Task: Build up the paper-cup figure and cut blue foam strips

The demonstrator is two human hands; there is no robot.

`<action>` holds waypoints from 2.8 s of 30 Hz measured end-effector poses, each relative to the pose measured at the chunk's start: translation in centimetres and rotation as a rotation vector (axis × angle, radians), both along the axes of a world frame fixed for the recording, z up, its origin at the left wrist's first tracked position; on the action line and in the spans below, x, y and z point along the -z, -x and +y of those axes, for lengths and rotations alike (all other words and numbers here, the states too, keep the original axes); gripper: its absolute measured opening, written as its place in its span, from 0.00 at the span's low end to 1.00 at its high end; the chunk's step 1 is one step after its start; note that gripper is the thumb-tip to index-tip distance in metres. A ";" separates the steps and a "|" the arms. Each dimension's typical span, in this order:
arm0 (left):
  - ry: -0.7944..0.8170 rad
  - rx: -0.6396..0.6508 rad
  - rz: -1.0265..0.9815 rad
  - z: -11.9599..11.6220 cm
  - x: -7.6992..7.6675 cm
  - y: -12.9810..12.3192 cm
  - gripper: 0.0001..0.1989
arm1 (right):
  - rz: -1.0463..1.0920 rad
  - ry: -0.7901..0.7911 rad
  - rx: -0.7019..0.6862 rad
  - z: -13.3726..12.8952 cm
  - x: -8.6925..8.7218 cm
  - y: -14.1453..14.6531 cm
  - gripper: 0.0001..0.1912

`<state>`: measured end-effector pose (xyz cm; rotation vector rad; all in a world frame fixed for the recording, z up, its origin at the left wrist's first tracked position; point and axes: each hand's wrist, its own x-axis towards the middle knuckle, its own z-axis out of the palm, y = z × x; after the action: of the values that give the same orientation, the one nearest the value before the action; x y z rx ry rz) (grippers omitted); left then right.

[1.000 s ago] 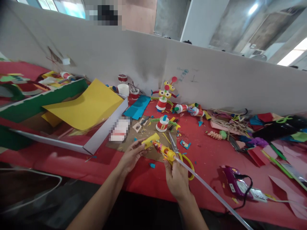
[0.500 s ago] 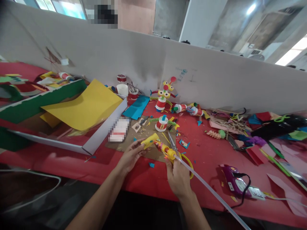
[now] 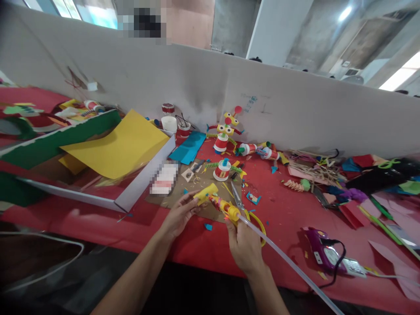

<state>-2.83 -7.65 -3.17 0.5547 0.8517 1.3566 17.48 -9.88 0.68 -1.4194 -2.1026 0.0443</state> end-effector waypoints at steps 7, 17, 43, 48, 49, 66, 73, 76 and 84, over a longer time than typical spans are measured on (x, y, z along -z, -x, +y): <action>0.010 -0.005 -0.003 0.0 -0.2 0.0 0.21 | -0.005 0.019 -0.014 0.1 -0.1 -0.1 0.20; 0.016 -0.012 -0.017 -0.1 -0.1 0.1 0.21 | -0.060 0.000 0.004 0.5 -0.2 -0.3 0.22; -0.067 -0.252 0.000 0.3 0.6 -0.1 0.17 | 0.044 0.662 0.406 12.5 -0.1 -11.6 0.21; -0.106 -0.289 0.048 0.3 0.5 -0.1 0.19 | -0.074 0.543 0.468 12.2 1.9 -12.1 0.18; -0.114 -0.284 0.054 0.2 0.4 -0.1 0.19 | -0.097 0.512 0.487 11.8 2.1 -12.0 0.17; -0.155 -0.055 0.178 -1.2 -0.9 -0.4 0.20 | 0.467 0.508 -0.330 4.4 -0.8 0.6 0.19; -0.146 -0.035 0.172 -1.5 -1.0 -0.6 0.21 | 0.469 0.521 -0.342 4.4 -0.6 0.5 0.18; -0.163 0.007 0.193 -1.4 -1.2 -0.6 0.25 | 0.467 0.509 -0.309 4.8 -0.3 -0.1 0.18; -0.312 -0.281 0.681 5.7 -5.1 0.1 0.26 | 0.851 0.324 -0.089 11.3 -2.4 -1.9 0.21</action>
<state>-2.97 -1.97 1.96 1.2186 1.3077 1.5916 19.41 1.43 3.10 -1.1685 -1.4647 0.8939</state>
